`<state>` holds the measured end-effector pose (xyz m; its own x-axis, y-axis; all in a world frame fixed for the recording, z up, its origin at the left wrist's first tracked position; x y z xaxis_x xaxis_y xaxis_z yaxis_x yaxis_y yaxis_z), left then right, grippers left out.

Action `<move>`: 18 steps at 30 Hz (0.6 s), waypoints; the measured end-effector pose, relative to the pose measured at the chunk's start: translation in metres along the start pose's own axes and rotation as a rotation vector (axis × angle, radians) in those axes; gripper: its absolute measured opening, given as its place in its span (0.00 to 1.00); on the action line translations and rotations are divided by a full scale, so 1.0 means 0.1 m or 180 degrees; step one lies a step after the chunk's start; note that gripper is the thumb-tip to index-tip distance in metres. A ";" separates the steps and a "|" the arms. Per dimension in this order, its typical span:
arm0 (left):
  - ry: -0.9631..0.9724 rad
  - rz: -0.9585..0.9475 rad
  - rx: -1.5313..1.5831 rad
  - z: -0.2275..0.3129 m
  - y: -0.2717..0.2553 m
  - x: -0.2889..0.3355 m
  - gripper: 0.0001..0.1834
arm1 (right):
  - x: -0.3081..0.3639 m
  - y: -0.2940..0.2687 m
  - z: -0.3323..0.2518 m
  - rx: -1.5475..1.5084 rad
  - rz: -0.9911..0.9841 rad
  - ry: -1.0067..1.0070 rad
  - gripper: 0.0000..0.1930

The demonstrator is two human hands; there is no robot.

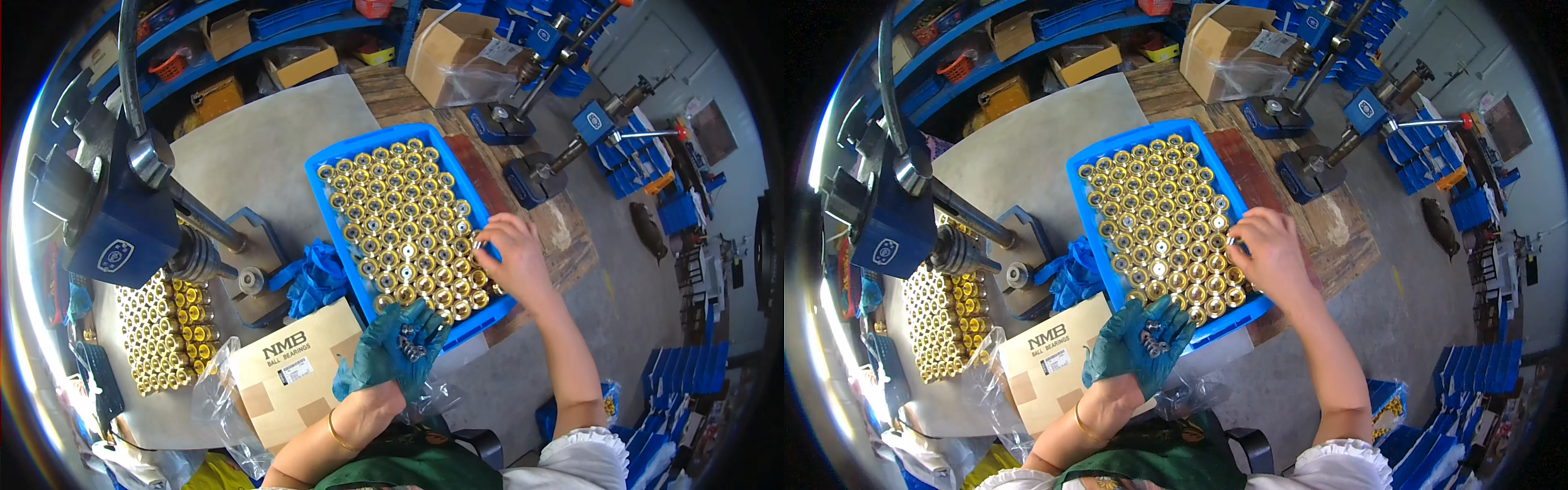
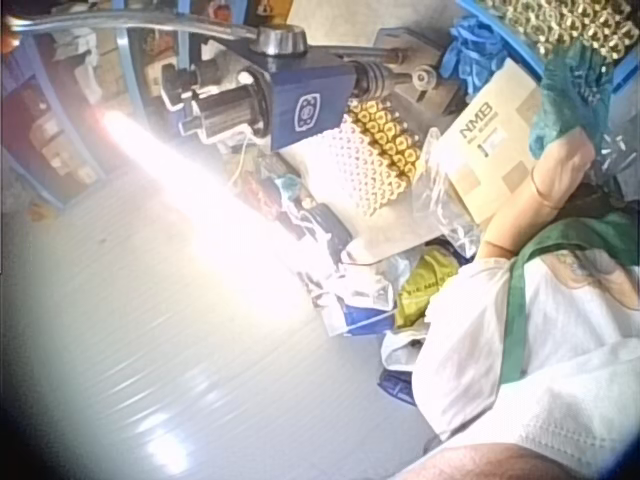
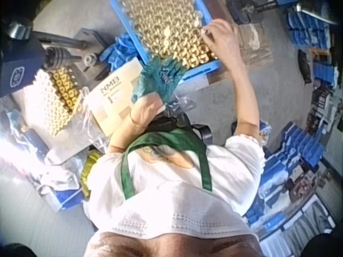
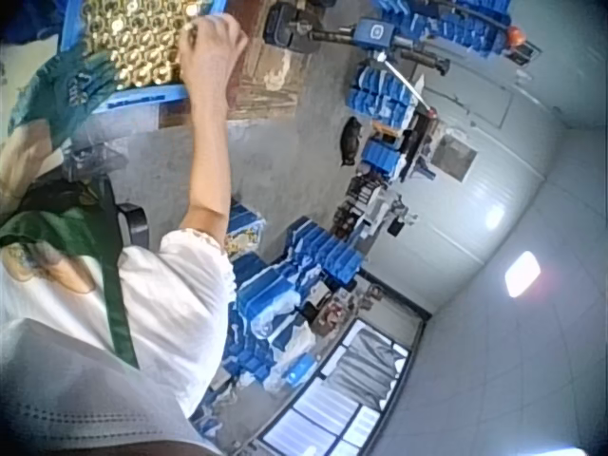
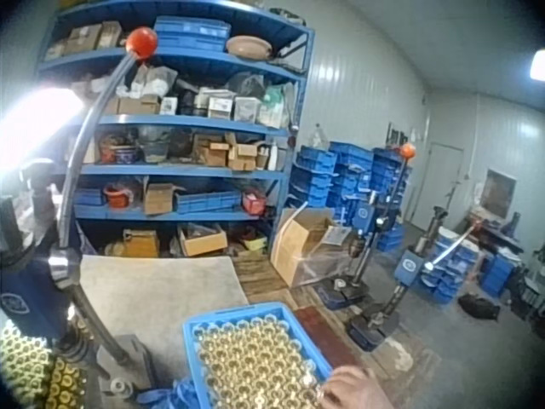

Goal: The person puts on gloves, unpacks ball bearings from a box, and inserts the bearings into metal components in a tray by hand.

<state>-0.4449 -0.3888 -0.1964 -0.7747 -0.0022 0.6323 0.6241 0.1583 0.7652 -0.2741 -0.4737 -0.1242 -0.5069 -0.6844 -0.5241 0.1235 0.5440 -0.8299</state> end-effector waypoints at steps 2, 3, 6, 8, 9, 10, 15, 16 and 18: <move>-0.0043 -0.0013 0.0128 0.00 -0.01 0.00 0.16 | 0.04 0.11 0.16 0.0216 -0.0043 -0.0051 0.08; 0.0038 0.0224 -0.0027 0.00 -0.01 0.00 0.19 | 0.05 0.16 0.20 0.0419 -0.0093 -0.0094 0.09; 0.0073 0.0258 -0.0175 0.02 -0.02 -0.01 0.22 | 0.07 0.16 0.20 0.0474 -0.0040 -0.0179 0.09; 0.0015 0.0057 -0.0176 0.00 0.00 -0.02 0.22 | 0.10 0.12 0.16 0.0519 0.0024 -0.0275 0.08; -0.0057 -0.0085 -0.0195 0.00 0.02 -0.03 0.22 | 0.11 0.11 0.11 0.0371 0.0083 -0.0277 0.07; -0.0135 -0.0229 -0.0216 -0.02 0.05 -0.03 0.23 | 0.11 0.07 0.04 0.0228 0.0144 -0.0276 0.06; -0.0012 -0.0276 -0.0424 -0.02 0.02 -0.03 0.22 | 0.12 -0.10 -0.63 -0.1054 -0.0220 -0.0575 0.07; 0.0108 -0.0380 -0.0557 -0.01 0.03 -0.02 0.21 | 0.14 -0.09 -0.74 -0.1344 -0.0365 -0.0747 0.08; 0.0098 -0.0373 -0.0611 -0.01 0.00 -0.03 0.20 | 0.17 -0.08 -0.84 -0.1234 -0.0454 -0.0848 0.09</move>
<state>-0.4424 -0.3901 -0.1985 -0.8414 -0.0402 0.5388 0.5401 -0.0357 0.8408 -0.3556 -0.4491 -0.1101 -0.2534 -0.8381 -0.4831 -0.2835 0.5418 -0.7912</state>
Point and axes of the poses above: each hand's wrist, its own x-axis away from the middle knuckle, its own y-axis out of the palm, z = x × y, the point moved 7 cm from there along -x, towards the middle knuckle, and after that the axes turned 8 degrees about z, right-handed, at the moved point
